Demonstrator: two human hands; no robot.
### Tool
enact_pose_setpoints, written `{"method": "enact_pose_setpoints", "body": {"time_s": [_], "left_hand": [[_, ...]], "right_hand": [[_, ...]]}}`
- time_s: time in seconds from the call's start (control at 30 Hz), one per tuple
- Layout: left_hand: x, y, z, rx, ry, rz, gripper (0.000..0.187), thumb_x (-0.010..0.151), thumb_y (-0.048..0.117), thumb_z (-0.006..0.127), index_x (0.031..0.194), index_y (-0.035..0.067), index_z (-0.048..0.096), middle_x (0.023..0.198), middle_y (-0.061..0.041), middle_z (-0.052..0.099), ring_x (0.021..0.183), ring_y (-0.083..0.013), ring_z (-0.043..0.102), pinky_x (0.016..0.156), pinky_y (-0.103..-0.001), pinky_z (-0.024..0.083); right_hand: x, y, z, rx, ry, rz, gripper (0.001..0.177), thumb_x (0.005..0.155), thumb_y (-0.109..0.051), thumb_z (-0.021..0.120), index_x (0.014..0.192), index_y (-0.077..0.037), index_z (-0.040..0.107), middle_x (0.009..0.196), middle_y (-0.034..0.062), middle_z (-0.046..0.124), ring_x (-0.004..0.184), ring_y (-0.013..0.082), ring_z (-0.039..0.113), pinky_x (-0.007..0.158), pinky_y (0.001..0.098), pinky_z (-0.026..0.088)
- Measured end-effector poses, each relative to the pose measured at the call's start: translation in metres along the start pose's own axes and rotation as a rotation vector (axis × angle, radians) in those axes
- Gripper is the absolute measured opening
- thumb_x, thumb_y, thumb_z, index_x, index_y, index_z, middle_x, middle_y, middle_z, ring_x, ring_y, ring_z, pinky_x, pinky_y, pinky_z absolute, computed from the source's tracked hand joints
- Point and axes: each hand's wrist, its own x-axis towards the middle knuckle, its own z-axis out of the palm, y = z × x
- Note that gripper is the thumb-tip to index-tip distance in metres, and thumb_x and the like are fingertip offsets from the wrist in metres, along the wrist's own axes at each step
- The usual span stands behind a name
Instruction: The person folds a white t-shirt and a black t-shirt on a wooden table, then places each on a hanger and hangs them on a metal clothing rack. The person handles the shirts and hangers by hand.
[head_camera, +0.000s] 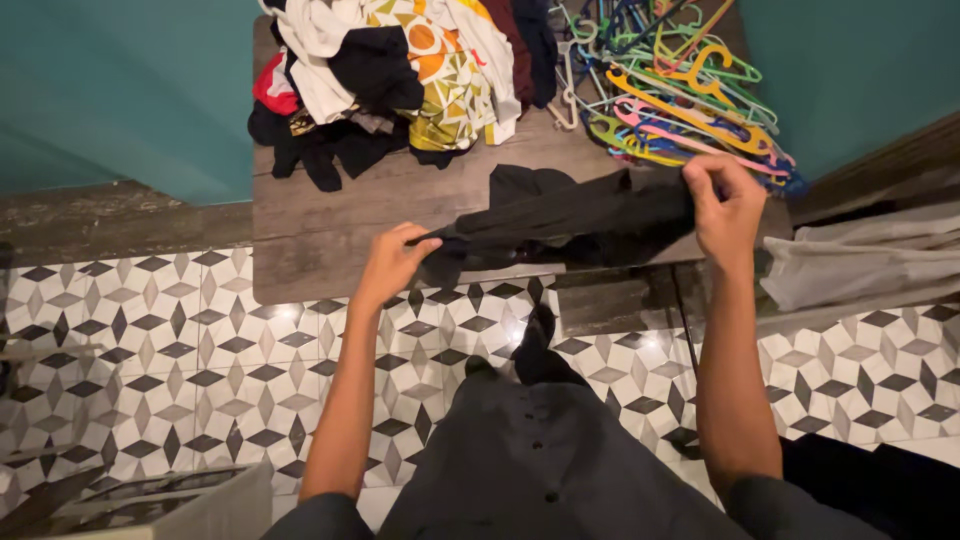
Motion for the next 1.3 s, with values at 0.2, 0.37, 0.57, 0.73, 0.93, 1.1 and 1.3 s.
{"method": "enact_pose_setpoints", "body": {"time_s": [0.2, 0.37, 0.57, 0.73, 0.93, 1.1, 1.3], "left_hand": [[-0.046, -0.014, -0.014, -0.199, 0.011, -0.282, 0.025, 0.096, 0.023, 0.073, 0.097, -0.003, 0.071, 0.079, 0.0, 0.062, 0.074, -0.0078, 0.051, 0.067, -0.027, 0.042], [-0.071, 0.008, -0.049, -0.241, -0.096, -0.279, 0.026, 0.095, 0.024, 0.073, 0.095, -0.002, 0.07, 0.083, 0.005, 0.064, 0.078, -0.004, 0.051, 0.068, -0.024, 0.044], [-0.077, 0.069, -0.106, -0.449, -0.302, -0.244, 0.019, 0.091, 0.017, 0.075, 0.1, 0.001, 0.072, 0.086, 0.007, 0.069, 0.08, -0.0016, 0.06, 0.073, -0.022, 0.049], [-0.044, 0.104, -0.143, -0.142, -0.163, -0.251, 0.019, 0.089, 0.014, 0.079, 0.101, 0.001, 0.074, 0.07, 0.008, 0.051, 0.065, -0.0026, 0.04, 0.058, -0.023, 0.031], [0.054, 0.096, -0.142, -0.031, 0.008, -0.079, 0.017, 0.094, 0.016, 0.079, 0.102, 0.002, 0.073, 0.08, 0.009, 0.06, 0.075, -0.0011, 0.049, 0.067, -0.022, 0.041], [0.152, 0.024, -0.083, 0.23, 0.331, -0.144, 0.022, 0.093, 0.026, 0.083, 0.101, 0.006, 0.077, 0.073, -0.002, 0.06, 0.069, -0.0104, 0.052, 0.065, -0.03, 0.043], [0.121, -0.108, 0.084, 0.654, 0.291, 0.113, 0.061, 0.09, 0.03, 0.07, 0.144, 0.009, 0.05, 0.144, -0.019, 0.053, 0.136, -0.0405, 0.047, 0.112, -0.059, 0.032]], "right_hand": [[-0.047, 0.003, -0.013, -0.137, -0.273, 0.191, 0.019, 0.091, -0.014, 0.081, 0.095, 0.002, 0.071, 0.088, -0.0037, 0.067, 0.083, 0.0035, 0.057, 0.076, 0.0218, 0.047], [-0.069, -0.014, -0.02, -0.268, -0.572, 0.473, 0.03, 0.074, -0.018, 0.091, 0.091, 0.002, 0.076, 0.079, -0.0024, 0.068, 0.075, 0.0049, 0.056, 0.068, 0.0258, 0.048], [-0.059, -0.039, -0.037, -0.151, -0.65, 0.55, 0.023, 0.077, -0.011, 0.085, 0.094, 0.001, 0.076, 0.081, -0.0038, 0.071, 0.076, 0.0044, 0.059, 0.066, 0.025, 0.047], [-0.014, -0.071, -0.044, -0.053, -0.59, 0.291, 0.02, 0.088, 0.0, 0.07, 0.107, 0.0, 0.072, 0.091, -0.0029, 0.07, 0.084, 0.0043, 0.061, 0.073, 0.0232, 0.049], [0.07, -0.058, -0.023, -0.442, -0.568, 0.087, 0.021, 0.099, -0.006, 0.06, 0.117, -0.001, 0.07, 0.09, 0.0102, 0.067, 0.079, 0.0161, 0.061, 0.074, 0.0314, 0.049], [0.149, 0.064, 0.034, -0.485, -0.497, -0.043, 0.023, 0.099, -0.008, 0.058, 0.116, 0.002, 0.069, 0.096, 0.0155, 0.071, 0.085, 0.0226, 0.065, 0.078, 0.0374, 0.051], [0.091, 0.24, 0.108, -0.781, -0.464, -0.032, 0.046, 0.092, -0.015, 0.067, 0.135, -0.004, 0.058, 0.117, 0.0315, 0.06, 0.112, 0.0508, 0.057, 0.095, 0.0588, 0.046]]}}
